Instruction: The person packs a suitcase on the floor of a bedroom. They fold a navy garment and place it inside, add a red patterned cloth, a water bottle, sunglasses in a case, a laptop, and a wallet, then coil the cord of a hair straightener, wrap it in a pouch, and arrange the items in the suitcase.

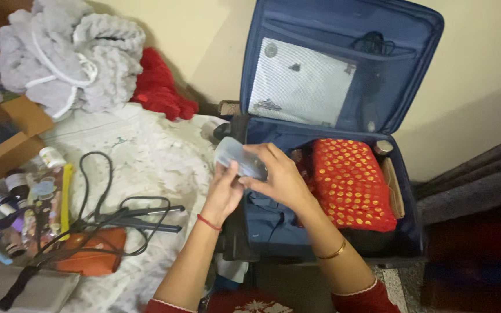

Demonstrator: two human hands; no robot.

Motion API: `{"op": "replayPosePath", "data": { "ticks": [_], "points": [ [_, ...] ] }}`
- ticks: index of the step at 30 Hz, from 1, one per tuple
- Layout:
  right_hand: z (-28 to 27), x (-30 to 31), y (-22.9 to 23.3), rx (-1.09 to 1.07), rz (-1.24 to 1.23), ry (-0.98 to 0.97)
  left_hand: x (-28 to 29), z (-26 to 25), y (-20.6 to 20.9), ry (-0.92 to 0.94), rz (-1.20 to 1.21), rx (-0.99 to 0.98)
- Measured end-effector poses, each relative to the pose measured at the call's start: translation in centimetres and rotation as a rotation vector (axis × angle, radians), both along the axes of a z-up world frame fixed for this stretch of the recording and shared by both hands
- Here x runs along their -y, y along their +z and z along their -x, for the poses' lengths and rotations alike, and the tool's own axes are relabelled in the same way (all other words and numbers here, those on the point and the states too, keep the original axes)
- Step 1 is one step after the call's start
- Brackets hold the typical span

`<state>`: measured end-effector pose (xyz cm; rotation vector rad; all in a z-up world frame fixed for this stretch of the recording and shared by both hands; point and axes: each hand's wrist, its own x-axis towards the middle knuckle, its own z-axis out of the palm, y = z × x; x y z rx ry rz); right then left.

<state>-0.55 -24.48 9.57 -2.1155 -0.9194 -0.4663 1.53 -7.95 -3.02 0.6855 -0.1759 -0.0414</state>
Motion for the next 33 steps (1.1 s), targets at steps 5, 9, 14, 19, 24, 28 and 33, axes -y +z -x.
{"op": "replayPosePath", "data": {
  "ticks": [5,9,14,19,24,28,33],
  "points": [
    [-0.6,2.8,-0.3,0.165,0.076,0.007,0.8,-0.9,-0.6,0.033,-0.056,0.058],
    [-1.9,5.2,-0.8,0.035,0.118,0.000,1.5,-1.0,-1.0,-0.092,0.001,0.092],
    [-4.8,9.0,-1.4,-0.673,-0.258,0.147,2.3,-0.5,-0.5,-0.298,0.125,0.212],
    [-6.5,11.5,-2.1,-0.844,-0.393,0.273,3.2,-0.9,-0.2,-0.352,0.135,0.205],
    [-6.4,12.4,-2.4,-0.818,-0.424,0.297,4.0,-1.3,-0.2,-0.372,0.142,0.176],
    [-5.9,13.1,-1.8,-0.808,-0.435,0.248,4.9,-1.6,0.4,-0.421,0.148,0.238],
    [-4.5,13.7,-1.1,-0.715,-0.443,0.272,6.6,-2.2,1.3,-0.400,0.130,0.165]
  ]
}}
